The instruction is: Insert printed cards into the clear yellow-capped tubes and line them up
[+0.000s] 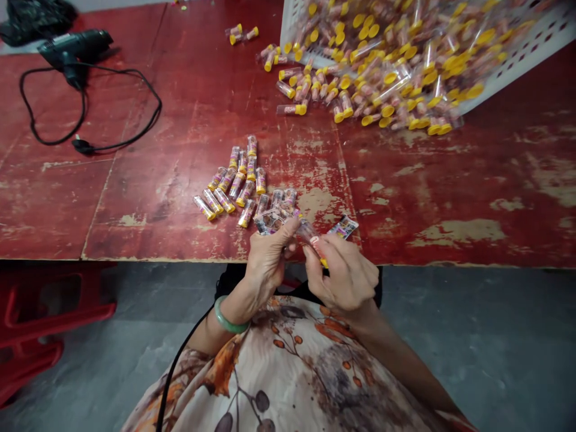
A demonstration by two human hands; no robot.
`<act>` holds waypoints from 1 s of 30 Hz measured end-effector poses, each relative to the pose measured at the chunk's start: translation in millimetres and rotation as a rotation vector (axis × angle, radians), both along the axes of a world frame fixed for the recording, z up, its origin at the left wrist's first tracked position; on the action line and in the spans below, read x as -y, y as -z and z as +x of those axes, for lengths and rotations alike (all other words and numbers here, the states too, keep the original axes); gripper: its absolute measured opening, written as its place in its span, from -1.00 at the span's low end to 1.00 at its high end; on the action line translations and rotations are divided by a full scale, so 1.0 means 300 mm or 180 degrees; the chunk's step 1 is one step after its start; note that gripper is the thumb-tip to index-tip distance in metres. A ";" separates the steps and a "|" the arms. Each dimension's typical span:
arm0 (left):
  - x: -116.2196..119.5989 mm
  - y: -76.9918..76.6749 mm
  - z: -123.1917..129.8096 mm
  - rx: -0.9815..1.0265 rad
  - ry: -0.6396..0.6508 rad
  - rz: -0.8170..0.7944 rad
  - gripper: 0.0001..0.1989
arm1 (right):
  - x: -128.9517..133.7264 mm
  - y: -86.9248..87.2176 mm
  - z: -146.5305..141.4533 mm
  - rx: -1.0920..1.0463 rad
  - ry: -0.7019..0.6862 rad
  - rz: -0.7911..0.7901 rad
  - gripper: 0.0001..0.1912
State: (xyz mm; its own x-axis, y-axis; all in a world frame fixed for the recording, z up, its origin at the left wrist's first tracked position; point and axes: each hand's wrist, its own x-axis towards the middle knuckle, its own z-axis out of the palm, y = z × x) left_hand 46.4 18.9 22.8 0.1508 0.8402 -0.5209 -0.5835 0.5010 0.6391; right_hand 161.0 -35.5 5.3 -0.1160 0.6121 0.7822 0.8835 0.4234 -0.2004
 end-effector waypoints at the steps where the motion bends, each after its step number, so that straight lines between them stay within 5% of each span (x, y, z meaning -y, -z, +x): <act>1: 0.002 0.003 0.001 -0.0084 -0.0055 0.0064 -0.59 | 0.001 0.005 0.000 0.0142 0.0009 0.0014 -0.54; 4: 0.000 0.018 -0.002 -0.0235 -0.0043 0.0173 -0.60 | -0.001 0.004 -0.007 0.0063 0.0027 0.0004 -0.56; 9: -0.016 0.043 -0.006 -0.0082 -0.0045 0.0257 -0.60 | -0.024 -0.018 -0.016 -0.1694 -0.0134 -0.0517 -0.79; 15: -0.014 0.031 0.008 -0.0046 0.0207 0.0063 -0.65 | -0.039 0.016 -0.010 -0.0703 0.0063 0.0089 -0.54; 20: -0.019 0.027 0.007 -0.0061 0.0511 0.0181 -0.67 | -0.052 0.016 0.015 -0.1199 -0.0350 -0.0130 -0.58; 25: -0.030 0.018 -0.015 -0.0078 0.0713 0.0232 -0.68 | -0.040 -0.003 0.088 -0.1378 -0.1077 -0.1209 -0.58; 30: -0.029 -0.005 -0.028 -0.0131 0.0746 0.0362 -0.69 | -0.029 -0.013 0.102 -0.1434 -0.1037 -0.0893 -0.62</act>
State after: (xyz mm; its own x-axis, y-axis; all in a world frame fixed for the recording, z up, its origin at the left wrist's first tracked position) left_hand 37.9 27.7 24.4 0.3289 0.8382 -0.4349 -0.4322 0.5431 0.7199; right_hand 191.5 -26.8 9.1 -0.0274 0.7902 0.6122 0.5206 0.5341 -0.6661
